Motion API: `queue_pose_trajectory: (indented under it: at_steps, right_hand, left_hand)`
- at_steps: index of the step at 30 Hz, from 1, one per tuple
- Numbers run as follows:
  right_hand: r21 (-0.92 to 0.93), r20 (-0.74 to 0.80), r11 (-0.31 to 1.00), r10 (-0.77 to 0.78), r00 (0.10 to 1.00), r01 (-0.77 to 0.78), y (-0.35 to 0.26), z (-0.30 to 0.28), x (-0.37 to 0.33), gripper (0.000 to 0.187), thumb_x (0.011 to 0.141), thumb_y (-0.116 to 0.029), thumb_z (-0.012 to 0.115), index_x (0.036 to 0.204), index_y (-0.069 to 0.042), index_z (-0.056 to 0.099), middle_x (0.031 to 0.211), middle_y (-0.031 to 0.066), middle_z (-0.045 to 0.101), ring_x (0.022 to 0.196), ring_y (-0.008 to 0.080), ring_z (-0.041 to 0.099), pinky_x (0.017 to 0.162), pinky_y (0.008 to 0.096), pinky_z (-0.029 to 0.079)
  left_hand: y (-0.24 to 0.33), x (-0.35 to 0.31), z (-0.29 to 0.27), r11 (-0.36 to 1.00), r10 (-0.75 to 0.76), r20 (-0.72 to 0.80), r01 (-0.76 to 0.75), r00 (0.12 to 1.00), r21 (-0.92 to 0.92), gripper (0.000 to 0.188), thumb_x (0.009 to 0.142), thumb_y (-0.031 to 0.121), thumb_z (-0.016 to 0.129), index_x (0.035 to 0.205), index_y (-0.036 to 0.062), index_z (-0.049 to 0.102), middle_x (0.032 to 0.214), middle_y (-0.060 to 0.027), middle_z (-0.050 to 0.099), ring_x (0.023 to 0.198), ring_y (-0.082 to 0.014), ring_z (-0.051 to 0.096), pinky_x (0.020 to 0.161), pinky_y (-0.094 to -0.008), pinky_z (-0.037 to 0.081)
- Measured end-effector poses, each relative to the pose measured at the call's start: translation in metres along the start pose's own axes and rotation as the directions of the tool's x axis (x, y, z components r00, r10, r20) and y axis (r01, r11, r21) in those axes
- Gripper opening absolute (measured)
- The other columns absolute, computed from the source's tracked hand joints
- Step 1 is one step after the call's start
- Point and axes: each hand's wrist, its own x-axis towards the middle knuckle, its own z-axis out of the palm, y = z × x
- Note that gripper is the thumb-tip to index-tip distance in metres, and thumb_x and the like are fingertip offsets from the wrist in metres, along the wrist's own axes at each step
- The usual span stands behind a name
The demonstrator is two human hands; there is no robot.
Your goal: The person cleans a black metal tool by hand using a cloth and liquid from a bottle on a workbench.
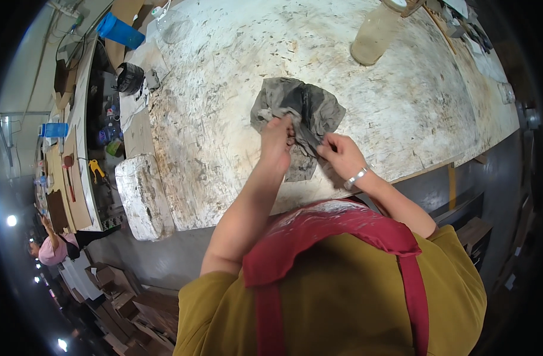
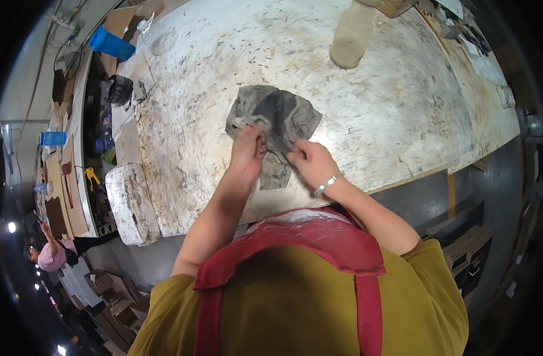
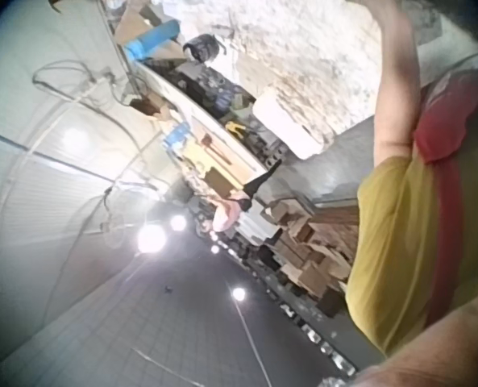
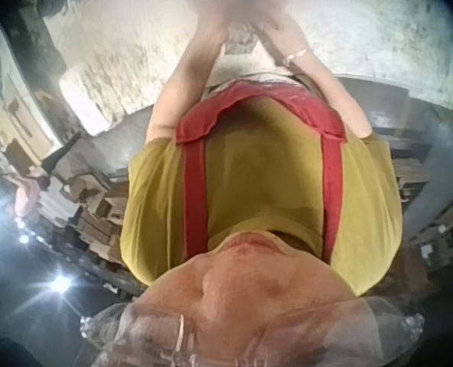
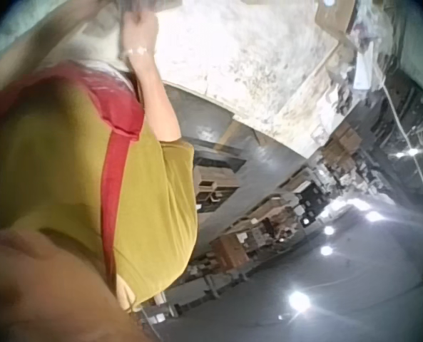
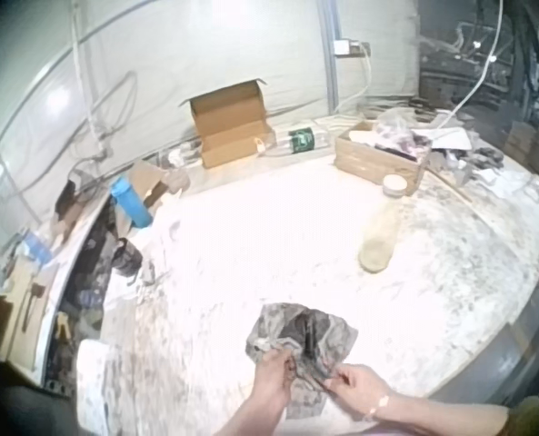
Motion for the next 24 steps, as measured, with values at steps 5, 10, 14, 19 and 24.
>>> queue_pose_trajectory:
  at_steps: [5,10,14,19,24]
  right_hand:
    - [0.156,-0.101,0.987,0.057,0.993,-0.041,0.002,-0.021,-0.009,0.015,0.080,-0.014,0.059,0.074,0.000,0.059,0.056,0.0023,0.050,0.054,0.0092,0.044,0.052,0.0264,0.038]
    - [-0.139,0.056,0.988,-0.066,0.996,0.073,-0.013,0.005,0.039,0.024,0.078,-0.021,0.060,0.073,0.003,0.056,0.066,0.0207,0.056,0.064,0.0353,0.055,0.061,0.0408,0.043]
    - [-0.123,-0.003,0.989,-0.079,0.997,0.078,-0.006,0.017,0.032,0.022,0.079,-0.019,0.059,0.074,0.002,0.055,0.064,0.0190,0.054,0.060,0.0325,0.053,0.058,0.0391,0.042]
    - [0.063,-0.011,0.998,0.008,1.000,-0.007,0.006,0.019,0.020,0.024,0.081,-0.019,0.059,0.071,0.001,0.051,0.057,0.0131,0.048,0.053,0.0182,0.043,0.053,0.0322,0.038]
    - [0.130,0.006,0.991,0.035,0.999,-0.035,0.000,0.015,0.011,0.024,0.082,-0.018,0.059,0.070,0.001,0.050,0.056,0.0078,0.047,0.054,0.0132,0.040,0.052,0.0299,0.036]
  left_hand:
    - [0.014,-0.007,0.004,0.993,0.011,0.023,-0.009,1.000,-0.120,0.015,0.091,0.012,0.048,0.078,0.0055,0.053,0.067,0.0007,0.053,0.055,-0.0084,0.046,0.046,-0.0230,0.035]
    - [0.012,0.003,-0.010,0.984,0.028,0.198,-0.062,0.980,0.168,0.011,0.084,0.007,0.056,0.074,0.0090,0.053,0.064,0.0018,0.052,0.052,-0.0061,0.044,0.044,-0.0206,0.031]
    - [0.003,0.006,-0.007,0.992,0.080,0.080,-0.087,0.994,0.092,0.008,0.083,0.008,0.059,0.076,0.0100,0.056,0.062,0.0046,0.051,0.049,-0.0043,0.042,0.042,-0.0195,0.028]
    - [-0.003,0.002,-0.002,0.998,0.051,0.046,-0.054,0.998,0.045,0.006,0.084,0.010,0.060,0.078,0.0097,0.058,0.064,0.0056,0.052,0.051,-0.0035,0.041,0.042,-0.0186,0.027]
    - [-0.006,-0.002,0.001,0.999,0.044,0.014,-0.044,0.999,0.021,0.006,0.084,0.010,0.061,0.079,0.0064,0.060,0.067,0.0026,0.055,0.058,-0.0076,0.044,0.052,-0.0223,0.034]
